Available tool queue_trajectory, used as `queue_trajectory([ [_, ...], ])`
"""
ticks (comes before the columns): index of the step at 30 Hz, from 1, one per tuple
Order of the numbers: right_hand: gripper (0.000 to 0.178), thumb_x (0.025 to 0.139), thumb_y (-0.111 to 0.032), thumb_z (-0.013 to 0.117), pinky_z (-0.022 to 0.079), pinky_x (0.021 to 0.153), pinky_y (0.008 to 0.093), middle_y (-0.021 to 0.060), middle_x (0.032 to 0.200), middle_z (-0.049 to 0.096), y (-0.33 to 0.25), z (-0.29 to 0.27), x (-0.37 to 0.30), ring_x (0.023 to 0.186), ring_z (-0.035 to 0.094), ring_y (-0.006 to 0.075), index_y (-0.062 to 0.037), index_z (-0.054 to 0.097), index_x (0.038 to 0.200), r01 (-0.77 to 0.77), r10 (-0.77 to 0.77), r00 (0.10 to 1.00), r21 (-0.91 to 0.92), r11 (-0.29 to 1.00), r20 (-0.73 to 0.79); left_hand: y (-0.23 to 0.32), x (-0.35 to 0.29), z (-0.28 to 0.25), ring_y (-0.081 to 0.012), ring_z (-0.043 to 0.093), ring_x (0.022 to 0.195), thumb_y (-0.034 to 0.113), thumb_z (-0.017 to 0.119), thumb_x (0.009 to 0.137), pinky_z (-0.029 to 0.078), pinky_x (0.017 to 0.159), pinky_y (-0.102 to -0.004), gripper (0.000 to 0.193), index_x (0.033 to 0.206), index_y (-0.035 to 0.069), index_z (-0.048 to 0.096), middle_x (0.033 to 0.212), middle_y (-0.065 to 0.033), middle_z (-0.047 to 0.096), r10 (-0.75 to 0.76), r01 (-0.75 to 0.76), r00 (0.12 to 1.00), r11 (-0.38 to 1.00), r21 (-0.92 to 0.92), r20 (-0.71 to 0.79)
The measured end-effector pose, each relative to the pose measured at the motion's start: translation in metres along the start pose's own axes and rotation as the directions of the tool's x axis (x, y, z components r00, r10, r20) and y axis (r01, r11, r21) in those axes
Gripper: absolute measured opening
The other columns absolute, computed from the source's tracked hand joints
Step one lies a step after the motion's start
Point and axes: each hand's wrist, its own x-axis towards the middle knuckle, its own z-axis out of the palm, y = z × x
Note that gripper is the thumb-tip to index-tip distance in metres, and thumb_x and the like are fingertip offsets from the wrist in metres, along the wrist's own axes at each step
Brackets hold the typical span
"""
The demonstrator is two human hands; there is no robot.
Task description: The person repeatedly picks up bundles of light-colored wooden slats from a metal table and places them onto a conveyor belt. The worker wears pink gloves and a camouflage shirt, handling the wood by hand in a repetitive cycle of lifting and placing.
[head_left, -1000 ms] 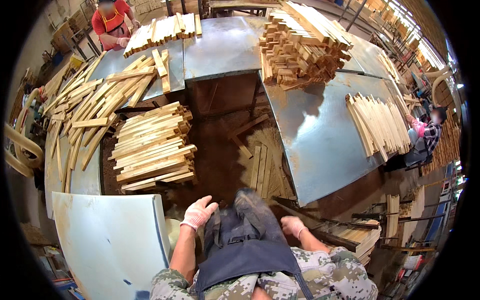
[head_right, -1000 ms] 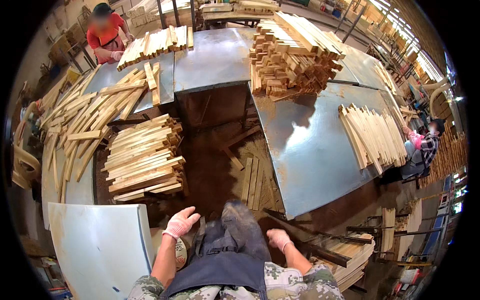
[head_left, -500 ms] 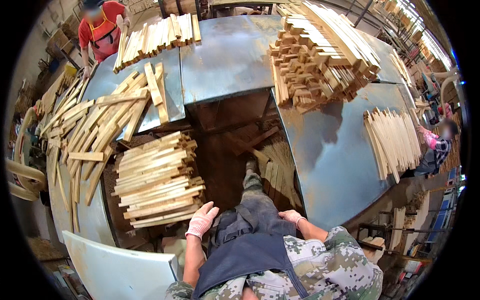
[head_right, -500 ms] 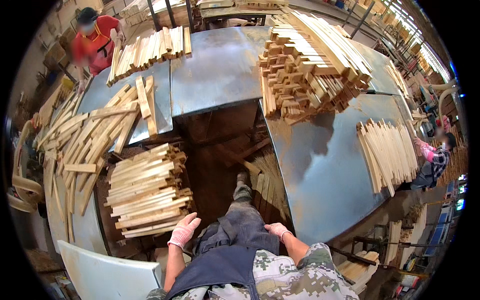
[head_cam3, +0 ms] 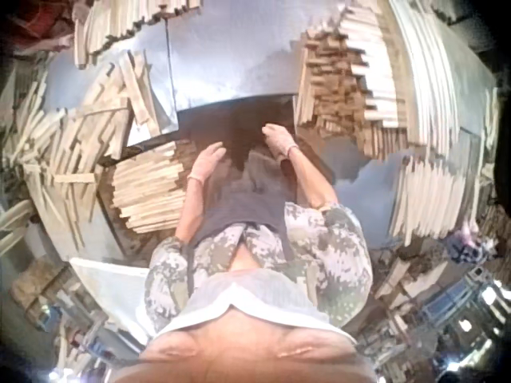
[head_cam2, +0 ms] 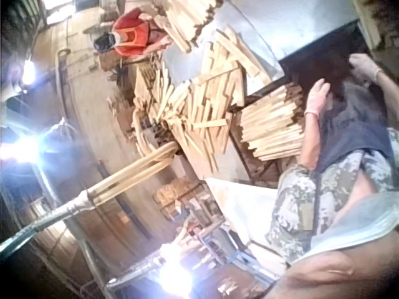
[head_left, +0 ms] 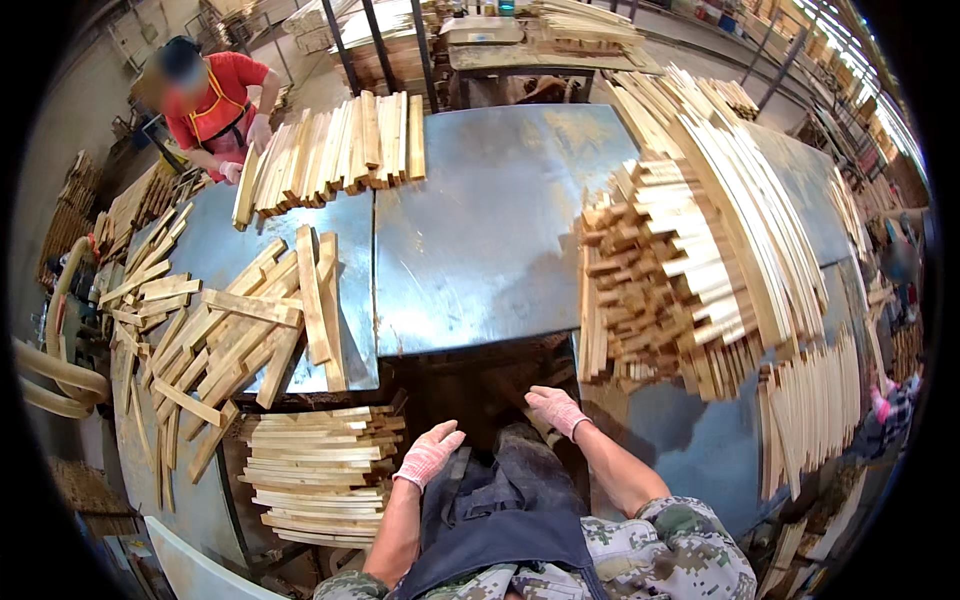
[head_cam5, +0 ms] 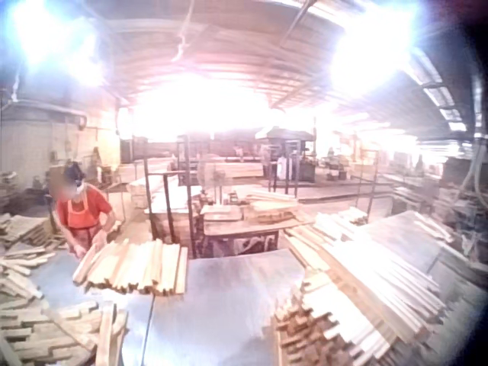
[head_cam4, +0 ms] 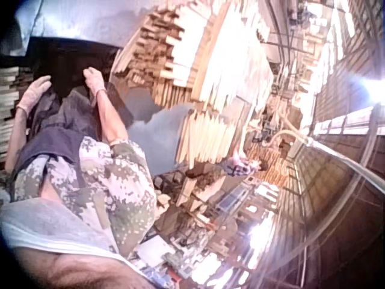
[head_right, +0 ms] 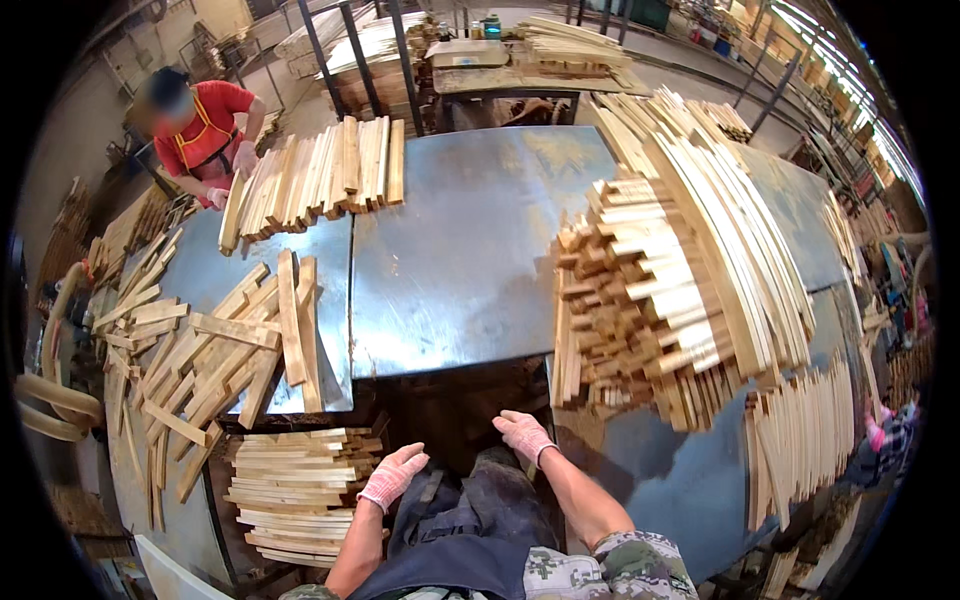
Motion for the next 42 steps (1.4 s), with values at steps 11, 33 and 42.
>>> queue_trajectory([
  [11, 0.020, 0.108, -0.017, 0.066, 0.038, 0.061, 0.0257, -0.0043, 0.087, 0.052, -0.118, 0.061, 0.132, 0.071, 0.046, 0.0079, -0.0027, 0.064, 0.122, -0.264, 0.139, 0.926, 0.342, 0.902, 0.350, 0.110, 0.276, -0.178, -0.0401, 0.054, 0.147, 0.049, 0.071, 0.098, 0.040, 0.123, -0.0433, 0.084, 0.157, -0.006, 0.049, 0.156, -0.0279, 0.057, 0.090, -0.023, 0.930, 0.982, 0.190, -0.357],
  [33, 0.081, 0.103, -0.042, 0.061, 0.034, 0.127, 0.0445, 0.0251, 0.165, 0.047, -0.495, 0.117, 0.563, 0.155, 0.041, 0.0377, -0.0056, 0.032, 0.169, 0.141, -0.537, 0.795, -0.775, 0.615, -0.281, 0.135, 0.613, -0.507, -0.0399, 0.055, 0.143, 0.029, 0.085, 0.089, 0.041, 0.121, -0.0422, 0.087, 0.157, -0.006, 0.043, 0.155, -0.0288, 0.055, -0.177, -0.049, 0.374, 0.976, -0.210, -0.911],
  [42, 0.082, 0.092, 0.011, 0.070, 0.054, 0.101, 0.0315, 0.0209, 0.144, 0.064, -0.543, 0.156, 0.612, 0.125, 0.064, 0.0242, 0.0025, 0.036, 0.166, 0.389, -0.228, 0.867, 0.314, 0.866, -0.444, 0.131, 0.591, -0.508, -0.0328, 0.071, 0.103, 0.025, 0.080, 0.091, 0.054, 0.098, -0.0431, 0.045, 0.124, -0.001, 0.064, 0.114, -0.0204, 0.074, -0.098, 0.037, 0.472, 0.995, -0.091, -0.876],
])
